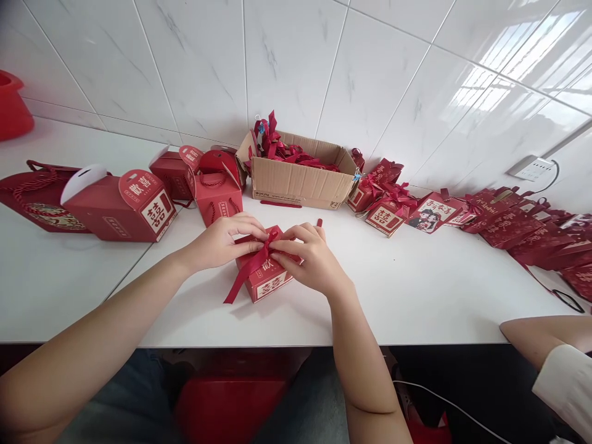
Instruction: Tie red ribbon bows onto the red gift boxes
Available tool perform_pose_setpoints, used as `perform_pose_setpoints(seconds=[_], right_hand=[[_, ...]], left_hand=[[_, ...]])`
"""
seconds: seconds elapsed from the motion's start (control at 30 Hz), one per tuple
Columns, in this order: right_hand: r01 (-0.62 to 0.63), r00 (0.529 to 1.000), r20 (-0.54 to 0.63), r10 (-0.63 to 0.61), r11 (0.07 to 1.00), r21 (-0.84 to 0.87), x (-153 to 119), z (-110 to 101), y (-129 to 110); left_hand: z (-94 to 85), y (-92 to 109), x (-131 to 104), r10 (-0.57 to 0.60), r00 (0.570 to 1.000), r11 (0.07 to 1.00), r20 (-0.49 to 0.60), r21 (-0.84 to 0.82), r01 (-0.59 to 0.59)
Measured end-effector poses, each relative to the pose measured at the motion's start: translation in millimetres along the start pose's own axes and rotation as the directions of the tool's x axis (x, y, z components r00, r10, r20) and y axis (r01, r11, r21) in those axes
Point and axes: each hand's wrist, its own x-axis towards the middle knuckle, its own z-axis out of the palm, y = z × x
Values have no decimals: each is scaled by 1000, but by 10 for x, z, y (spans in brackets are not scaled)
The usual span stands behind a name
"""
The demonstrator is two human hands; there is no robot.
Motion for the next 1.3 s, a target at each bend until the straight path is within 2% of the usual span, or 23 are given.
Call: perform_pose_setpoints(seconds=[0.23, 0.43, 0.6, 0.67, 0.8, 0.9, 0.97, 1.03, 1.13, 1.3], right_hand=[[12, 998, -66, -6, 995, 102, -7, -45, -5], [-33, 999, -17, 36, 986, 163, -2, -48, -57], [2, 1000, 29, -7, 983, 186, 12, -56, -83], [2, 1000, -18, 1, 981, 194, 21, -46, -85], [-42, 973, -210, 90, 974, 223, 37, 12, -87], [-6, 982, -180, 54, 966, 260, 52, 78, -102], [41, 988, -155, 1, 963, 268, 61, 116, -115], [63, 983, -186, -15, 965, 256, 67, 135, -122], [47, 972, -235, 6, 975, 217, 61, 121, -111], [10, 985, -173, 27, 978, 210, 33, 71, -77]], left_hand=[[22, 15, 6, 15, 1000, 1000, -17, 1, -15], [29, 42, 4, 30, 998, 1000, -51, 0, -30], [42, 34, -4, 92, 991, 994, -97, 64, -86], [40, 31, -10, 148, 983, 985, -111, 110, -136], [14, 44, -20, 254, 965, 954, -67, 182, -238], [-1, 59, -20, 299, 954, 931, -30, 231, -284], [-2, 65, -18, 304, 952, 922, -20, 256, -289], [1, 68, -19, 295, 955, 924, -27, 264, -278], [-2, 74, -25, 256, 965, 939, -54, 250, -235], [-47, 94, -33, 199, 979, 955, -52, 233, -182]])
